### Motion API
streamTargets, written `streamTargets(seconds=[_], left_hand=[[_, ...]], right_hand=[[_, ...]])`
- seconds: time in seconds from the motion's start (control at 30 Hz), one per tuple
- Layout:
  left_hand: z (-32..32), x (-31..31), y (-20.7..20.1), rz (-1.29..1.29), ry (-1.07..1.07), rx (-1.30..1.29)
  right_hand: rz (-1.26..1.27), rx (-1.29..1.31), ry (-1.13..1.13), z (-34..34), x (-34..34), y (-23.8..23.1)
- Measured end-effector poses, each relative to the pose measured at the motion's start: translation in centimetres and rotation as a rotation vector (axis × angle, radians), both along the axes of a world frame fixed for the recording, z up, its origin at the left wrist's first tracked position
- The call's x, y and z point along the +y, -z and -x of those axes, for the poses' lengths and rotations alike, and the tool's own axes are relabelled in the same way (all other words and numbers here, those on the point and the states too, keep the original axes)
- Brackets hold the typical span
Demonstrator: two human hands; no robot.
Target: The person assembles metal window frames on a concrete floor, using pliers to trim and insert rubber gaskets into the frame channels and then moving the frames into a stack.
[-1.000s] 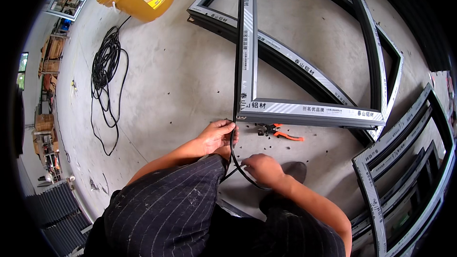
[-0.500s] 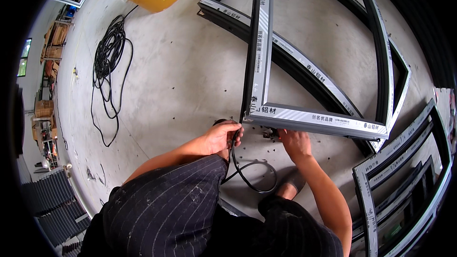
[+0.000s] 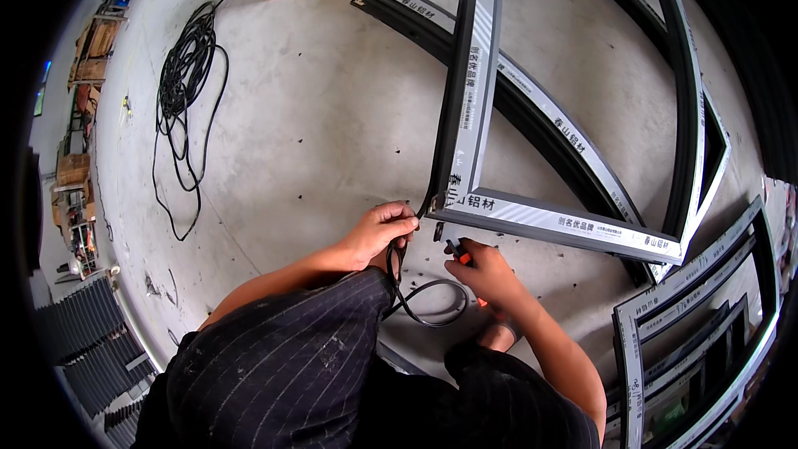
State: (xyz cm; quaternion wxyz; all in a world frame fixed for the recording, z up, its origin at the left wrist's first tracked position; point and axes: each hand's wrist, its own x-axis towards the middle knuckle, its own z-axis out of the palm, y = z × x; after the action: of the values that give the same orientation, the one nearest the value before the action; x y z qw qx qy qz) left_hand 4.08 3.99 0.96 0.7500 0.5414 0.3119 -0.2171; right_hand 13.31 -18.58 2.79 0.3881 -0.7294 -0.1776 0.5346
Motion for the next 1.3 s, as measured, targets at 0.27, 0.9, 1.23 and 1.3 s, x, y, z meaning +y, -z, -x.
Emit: streamTargets(seconds=[0.27, 0.9, 1.23, 1.3], left_hand=[[-1.0, 0.6, -0.7, -0.257, 0.193, -0.034], [-2.2, 1.3, -1.0, -0.59, 0.429, -0.14], [-1.2, 0.7, -0.6, -0.324, 0.236, -0.036], [-1.2, 0.5, -0.7, -0.177, 0.176, 0.049]], right_hand=[[-0.051, -0.111, -0.086, -1.0, 2.7, 0.0], [0.029, -0.632, -0.256, -0.6, 3.7, -0.7], [0.449, -0.762, -0.548, 2.2, -3.1, 1.9], [0.515, -0.769, -0.621, 2.2, -3.2, 0.8]])
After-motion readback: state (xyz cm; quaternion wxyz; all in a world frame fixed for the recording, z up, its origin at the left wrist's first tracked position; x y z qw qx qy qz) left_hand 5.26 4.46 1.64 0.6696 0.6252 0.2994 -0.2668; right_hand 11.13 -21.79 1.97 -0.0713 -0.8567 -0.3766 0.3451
